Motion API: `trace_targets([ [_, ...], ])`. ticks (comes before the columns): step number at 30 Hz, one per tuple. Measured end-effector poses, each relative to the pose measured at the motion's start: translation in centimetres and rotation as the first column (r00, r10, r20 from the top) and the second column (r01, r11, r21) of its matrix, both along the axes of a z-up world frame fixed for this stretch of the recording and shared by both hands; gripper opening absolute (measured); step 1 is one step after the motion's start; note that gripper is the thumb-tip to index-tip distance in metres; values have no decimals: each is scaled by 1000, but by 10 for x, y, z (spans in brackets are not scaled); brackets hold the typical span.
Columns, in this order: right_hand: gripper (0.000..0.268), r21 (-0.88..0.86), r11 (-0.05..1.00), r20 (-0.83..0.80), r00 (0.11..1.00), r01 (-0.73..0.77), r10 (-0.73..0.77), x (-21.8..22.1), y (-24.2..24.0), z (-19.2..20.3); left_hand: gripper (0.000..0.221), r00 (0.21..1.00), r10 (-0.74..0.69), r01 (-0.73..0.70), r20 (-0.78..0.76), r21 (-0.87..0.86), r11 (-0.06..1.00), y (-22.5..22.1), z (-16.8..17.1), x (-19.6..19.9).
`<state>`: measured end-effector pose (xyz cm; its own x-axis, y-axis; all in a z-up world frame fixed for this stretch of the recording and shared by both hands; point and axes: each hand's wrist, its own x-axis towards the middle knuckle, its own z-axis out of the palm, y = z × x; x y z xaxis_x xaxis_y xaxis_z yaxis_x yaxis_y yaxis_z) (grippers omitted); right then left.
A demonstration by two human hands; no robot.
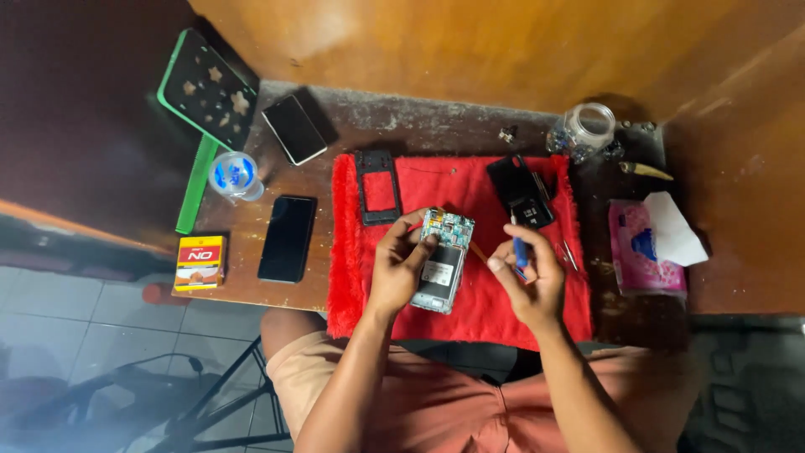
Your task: A person uses a plastic prying tool to carefully disconnect components and lift a circuit board from a smartphone frame.
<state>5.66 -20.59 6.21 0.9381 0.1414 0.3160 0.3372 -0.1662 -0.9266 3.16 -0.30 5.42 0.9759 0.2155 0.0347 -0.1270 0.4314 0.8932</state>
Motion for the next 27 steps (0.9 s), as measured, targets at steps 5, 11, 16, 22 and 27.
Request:
trace_targets([
  [5, 10, 66, 995, 144, 986, 80, -89, 21, -6, 8, 41, 999, -22, 21, -39, -29, 999, -17, 18, -8],
  [11, 7, -65, 997, 254, 967, 43, -25, 45, -9, 45, 29, 997, -65, 66, -40, 22, 998, -30, 31, -11],
  [16, 15, -30, 994, 78, 991, -106, 108, 34, 1, 81, 25, 988, -152, 150, 21, 71, 986, -30, 62, -12],
  [22, 9, -100, 968, -1, 973, -230, 231, 29, 4, 94, 22, 981, -180, 171, 74, 108, 979, -24, 70, -17],
  [27, 12, -47, 967, -58, 967, -250, 247, 29, 6, 91, 20, 970, -214, 200, 113, 123, 972, -20, 79, -14],
])
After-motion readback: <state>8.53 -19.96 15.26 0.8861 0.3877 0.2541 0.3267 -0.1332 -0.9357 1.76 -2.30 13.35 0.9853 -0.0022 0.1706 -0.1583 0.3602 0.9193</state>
